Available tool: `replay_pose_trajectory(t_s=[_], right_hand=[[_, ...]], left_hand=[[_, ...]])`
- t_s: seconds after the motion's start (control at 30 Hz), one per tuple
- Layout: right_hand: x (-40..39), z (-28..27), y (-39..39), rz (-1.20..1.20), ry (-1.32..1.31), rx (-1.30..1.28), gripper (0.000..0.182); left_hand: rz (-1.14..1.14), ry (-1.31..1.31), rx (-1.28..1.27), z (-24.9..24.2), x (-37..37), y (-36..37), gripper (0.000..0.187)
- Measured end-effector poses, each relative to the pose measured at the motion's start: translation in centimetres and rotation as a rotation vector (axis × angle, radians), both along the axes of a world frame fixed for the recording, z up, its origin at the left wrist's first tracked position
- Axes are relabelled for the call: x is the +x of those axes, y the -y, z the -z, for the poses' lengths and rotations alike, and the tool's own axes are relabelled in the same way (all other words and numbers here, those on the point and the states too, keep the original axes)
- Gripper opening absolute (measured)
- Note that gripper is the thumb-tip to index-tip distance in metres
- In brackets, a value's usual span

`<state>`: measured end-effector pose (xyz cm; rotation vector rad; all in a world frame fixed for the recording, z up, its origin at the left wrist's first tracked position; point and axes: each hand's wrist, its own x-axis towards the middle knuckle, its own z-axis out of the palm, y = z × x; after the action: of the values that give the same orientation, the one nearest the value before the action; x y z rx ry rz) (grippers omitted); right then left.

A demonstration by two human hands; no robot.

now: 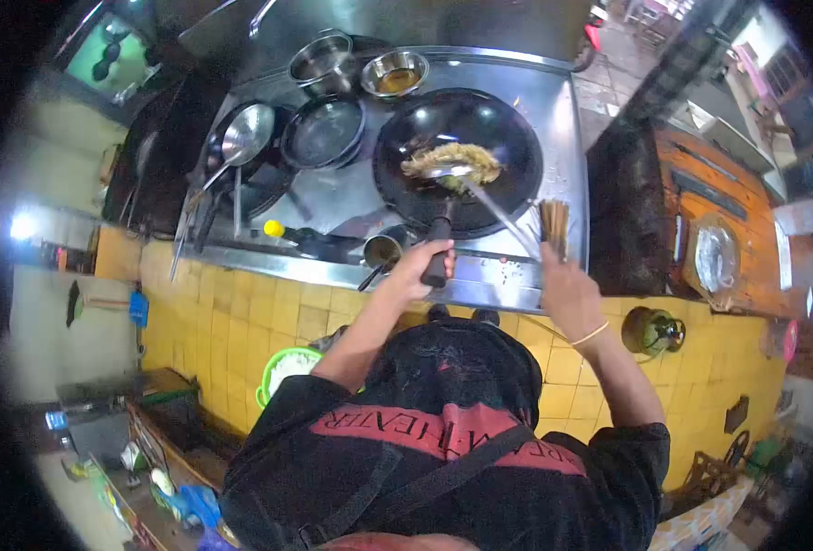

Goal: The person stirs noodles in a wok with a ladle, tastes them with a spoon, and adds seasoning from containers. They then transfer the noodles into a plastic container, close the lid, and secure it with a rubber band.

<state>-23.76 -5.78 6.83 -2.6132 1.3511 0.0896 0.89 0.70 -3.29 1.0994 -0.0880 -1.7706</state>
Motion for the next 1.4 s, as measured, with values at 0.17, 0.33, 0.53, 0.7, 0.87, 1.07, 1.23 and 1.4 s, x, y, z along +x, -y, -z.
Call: replay_pose_trajectory(t_s=[0.17, 0.33, 0.53, 0.7, 0.87, 1.07, 1.23, 1.4], right_hand=[[-3.2, -0.3, 5.6, 0.028, 0.313, 0.29, 0.037], [1.6, 5.3, 5.4, 0.068, 0.301, 0.356, 0.032], [3.5, 3.6, 10.3, 0.017, 0.012, 0.307, 0.035], [6.3, 13.0, 9.2, -0.1, 0.064, -0.098, 0.031], [4.5, 4.1, 4.9, -0.031, 0.135, 0.144, 0.03], [1.2, -3.9, 1.3, -0.182, -0.076, -0.078, 0.039], [1.2, -3.6, -0.2, -0.161, -0.076, -0.054, 0.038], [1.8, -2.2, -0.9, -0.01, -0.175, 0.008, 0.048]], left_hand=[[0.144, -0.045, 0.025, -4.9, -3.6, -4.1, 0.012], [0.029, 0.119, -0.116, 2.4, -2.1, -1.8, 0.013], [0.004, 0.286, -0.216, 9.8, 1.8, 1.9, 0.015], [0.051, 0.289, -0.146, 11.5, 2.4, 3.4, 0.014], [-0.167, -0.107, 0.001, 1.1, -1.6, 2.1, 0.012], [-0.044, -0.385, 0.052, -7.2, -0.8, -0.4, 0.013], [0.011, 0.113, -0.154, -1.3, -1.6, -2.6, 0.009], [0.212, -0.016, 0.026, -8.8, -3.5, -4.3, 0.014]])
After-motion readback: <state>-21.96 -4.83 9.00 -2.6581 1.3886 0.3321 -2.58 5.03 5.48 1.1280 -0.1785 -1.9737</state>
